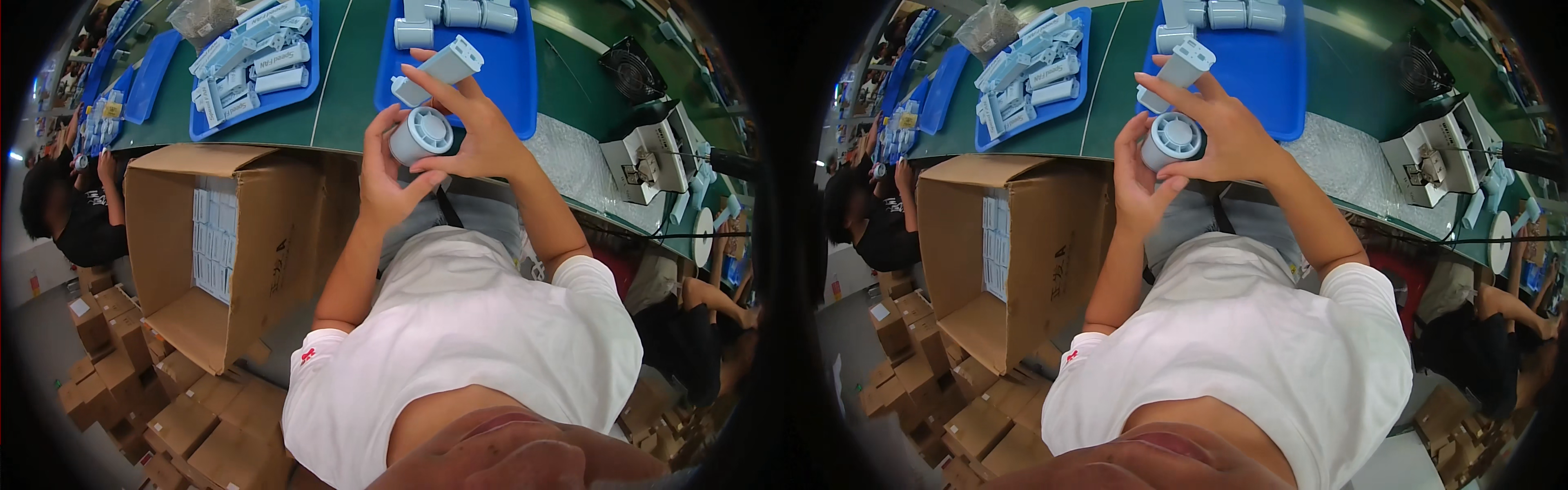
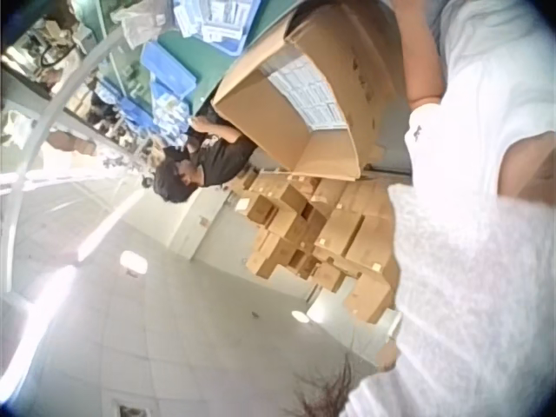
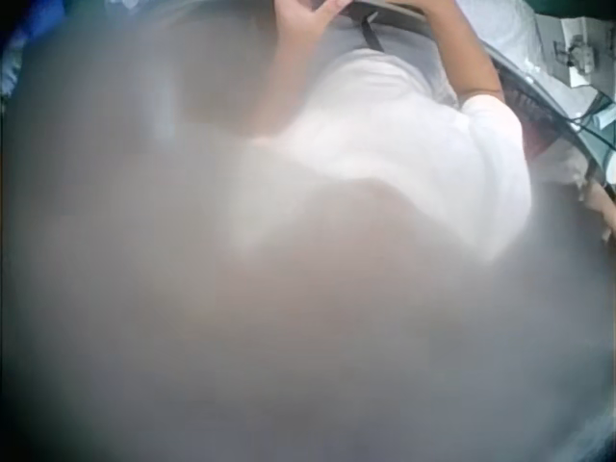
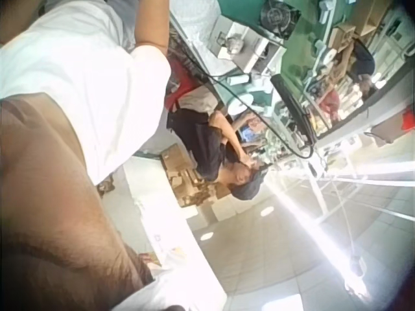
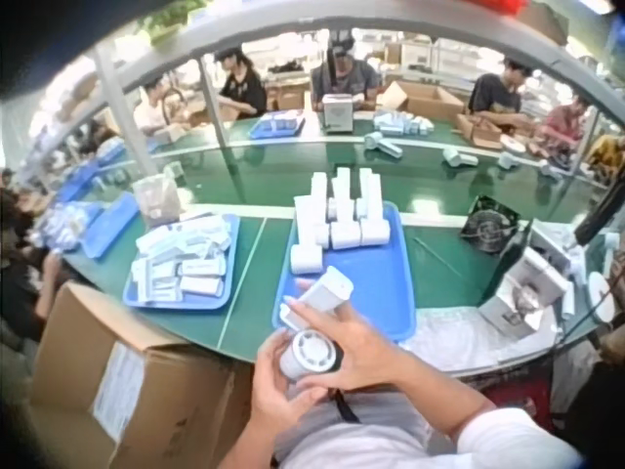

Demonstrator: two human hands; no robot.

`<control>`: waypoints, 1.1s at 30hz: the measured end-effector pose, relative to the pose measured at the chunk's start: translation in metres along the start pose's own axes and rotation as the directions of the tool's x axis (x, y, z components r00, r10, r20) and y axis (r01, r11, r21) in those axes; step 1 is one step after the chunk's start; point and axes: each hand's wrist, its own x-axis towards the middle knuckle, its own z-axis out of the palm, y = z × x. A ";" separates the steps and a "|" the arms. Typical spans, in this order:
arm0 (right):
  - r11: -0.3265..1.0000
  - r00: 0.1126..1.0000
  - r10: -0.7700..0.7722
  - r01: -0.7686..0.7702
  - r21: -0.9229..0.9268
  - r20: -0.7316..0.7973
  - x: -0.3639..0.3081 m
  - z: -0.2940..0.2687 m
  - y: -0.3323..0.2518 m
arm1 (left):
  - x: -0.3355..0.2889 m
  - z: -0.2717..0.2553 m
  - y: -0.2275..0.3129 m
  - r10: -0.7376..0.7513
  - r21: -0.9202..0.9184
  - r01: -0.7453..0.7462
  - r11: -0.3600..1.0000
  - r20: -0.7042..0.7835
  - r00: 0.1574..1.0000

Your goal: The person assembles small electronic devices by inserting cylindrical components into rectangular plastic housings. They use a handheld power tool to secure the parts and place the finished units into a blue tray. The process is repeated for multiple units in a factory setting.

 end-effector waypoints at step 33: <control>0.901 0.855 0.288 -0.089 0.424 -0.431 -0.060 -0.065 0.026 | 0.038 0.024 -0.005 -0.255 -0.274 0.253 0.928 0.028 0.967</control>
